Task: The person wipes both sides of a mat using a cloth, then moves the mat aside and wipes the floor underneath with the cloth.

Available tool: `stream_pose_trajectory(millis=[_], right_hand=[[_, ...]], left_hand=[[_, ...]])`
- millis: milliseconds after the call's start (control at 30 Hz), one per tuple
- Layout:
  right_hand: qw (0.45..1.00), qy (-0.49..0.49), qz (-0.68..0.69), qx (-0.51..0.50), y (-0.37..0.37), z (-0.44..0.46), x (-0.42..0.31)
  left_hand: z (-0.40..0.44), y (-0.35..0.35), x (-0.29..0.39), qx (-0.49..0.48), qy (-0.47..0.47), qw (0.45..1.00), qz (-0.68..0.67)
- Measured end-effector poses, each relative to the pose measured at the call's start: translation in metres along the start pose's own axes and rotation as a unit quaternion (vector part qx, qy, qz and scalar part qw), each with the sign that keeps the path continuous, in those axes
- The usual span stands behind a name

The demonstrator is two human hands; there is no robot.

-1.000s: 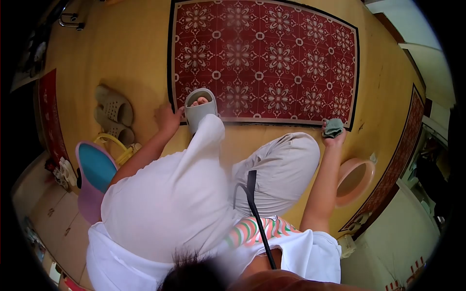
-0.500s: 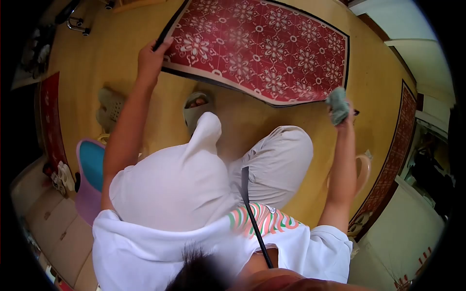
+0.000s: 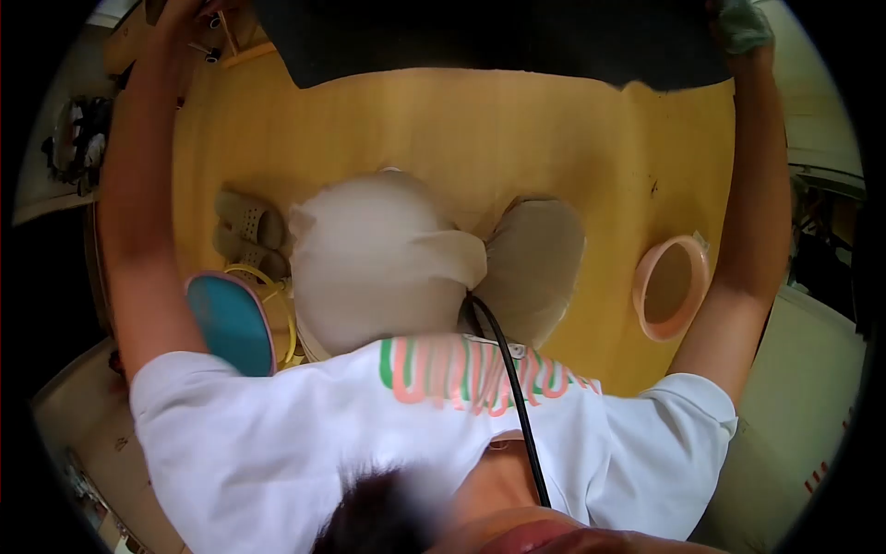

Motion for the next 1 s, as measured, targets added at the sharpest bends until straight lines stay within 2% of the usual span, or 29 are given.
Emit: stream_pose_trajectory(millis=[67,100,133,167,200,233,267,300,333,367,400,467,533,567,667,700,733,767,800,833,867,900,967,1000], right_hand=[[0.974,0.081,-0.174,0.117,-0.015,-0.009,0.004],[0.944,0.12,-0.256,0.167,-0.022,-0.014,-0.004],[0.904,0.156,-0.335,0.215,-0.022,-0.02,-0.011],[0.805,0.178,-0.539,0.172,0.0,-0.014,-0.021],[0.798,0.131,-0.569,0.151,0.025,-0.014,-0.031],[0.787,0.082,-0.598,0.127,0.029,0.0,-0.045],[0.778,0.031,-0.619,0.1,0.041,0.0,-0.055],[0.664,-0.246,-0.704,-0.059,-0.001,-0.002,-0.03],[0.455,-0.31,-0.829,-0.097,-0.017,-0.007,-0.02],[0.215,-0.352,-0.902,-0.128,-0.024,-0.011,-0.004],[-0.037,-0.37,-0.915,-0.155,-0.028,-0.016,0.017],[-0.002,-0.437,-0.895,-0.09,-0.005,-0.051,0.009],[0.079,-0.387,-0.917,-0.061,0.008,-0.07,0.004],[0.139,-0.302,-0.941,-0.06,0.003,-0.062,0.002],[0.173,-0.24,-0.955,-0.014,0.018,-0.059,0.008],[0.137,-0.255,-0.957,0.0,0.027,-0.057,0.013],[0.045,-0.277,-0.959,-0.021,0.022,-0.04,0.02],[-0.053,-0.303,-0.951,-0.035,0.016,-0.024,0.026],[-0.149,-0.332,-0.931,-0.042,0.01,-0.009,0.033],[-0.328,-0.282,-0.894,-0.114,-0.022,0.033,0.041],[-0.493,-0.217,-0.823,-0.18,-0.046,0.06,0.04],[-0.295,-0.219,-0.913,-0.177,-0.025,0.07,0.018],[0.051,-0.217,-0.974,-0.034,-0.002,0.089,-0.04],[0.225,-0.209,-0.951,0.044,-0.001,0.095,-0.071]], left_hand=[[-0.094,0.036,0.054,0.008,-0.02,0.999,-0.046],[-0.137,0.053,0.072,0.088,0.042,0.993,-0.07],[-0.123,0.044,0.071,0.068,0.052,0.996,0.003],[-0.089,0.012,0.052,0.047,0.062,0.994,0.071],[-0.053,-0.027,0.031,0.03,0.071,0.987,0.138],[0.006,-0.084,-0.002,-0.055,0.028,0.994,0.092],[0.003,-0.088,-0.002,0.002,0.017,0.997,0.07],[-0.018,-0.086,-0.001,0.06,0.013,0.997,0.046],[-0.032,-0.084,0.0,0.115,0.009,0.993,0.019],[-0.046,-0.076,0.002,0.12,0.011,0.993,0.012],[-0.061,-0.07,0.008,0.127,0.015,0.992,0.005],[-0.095,-0.06,0.012,0.151,0.024,0.987,-0.057],[-0.127,-0.053,0.012,0.183,0.04,0.967,-0.173],[-0.129,-0.051,0.011,0.158,0.065,0.963,-0.207],[-0.136,-0.06,0.003,0.098,0.082,0.965,-0.229],[-0.145,-0.057,-0.003,0.148,0.043,0.942,-0.298],[-0.121,-0.059,-0.011,-0.033,0.018,0.947,-0.32],[-0.094,-0.082,-0.028,-0.214,-0.009,0.919,-0.331],[-0.085,-0.082,-0.037,-0.238,-0.02,0.919,-0.313],[-0.077,-0.082,-0.047,-0.263,-0.03,0.918,-0.295],[-0.084,-0.062,-0.051,-0.133,-0.023,0.959,-0.251],[-0.089,-0.063,-0.061,0.0,-0.017,0.979,-0.202],[-0.068,-0.083,-0.098,-0.004,0.023,0.989,-0.147],[-0.059,-0.092,-0.118,-0.005,0.041,0.992,-0.119]])
Point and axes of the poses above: each hand's wrist, its own z-axis towards the middle knuckle, its own y-axis out of the palm, x = y × z, the point moved 8 cm from there along z, towards the middle knuckle, and after that the axes turned 7 degrees about -y, right-handed, at the moved point
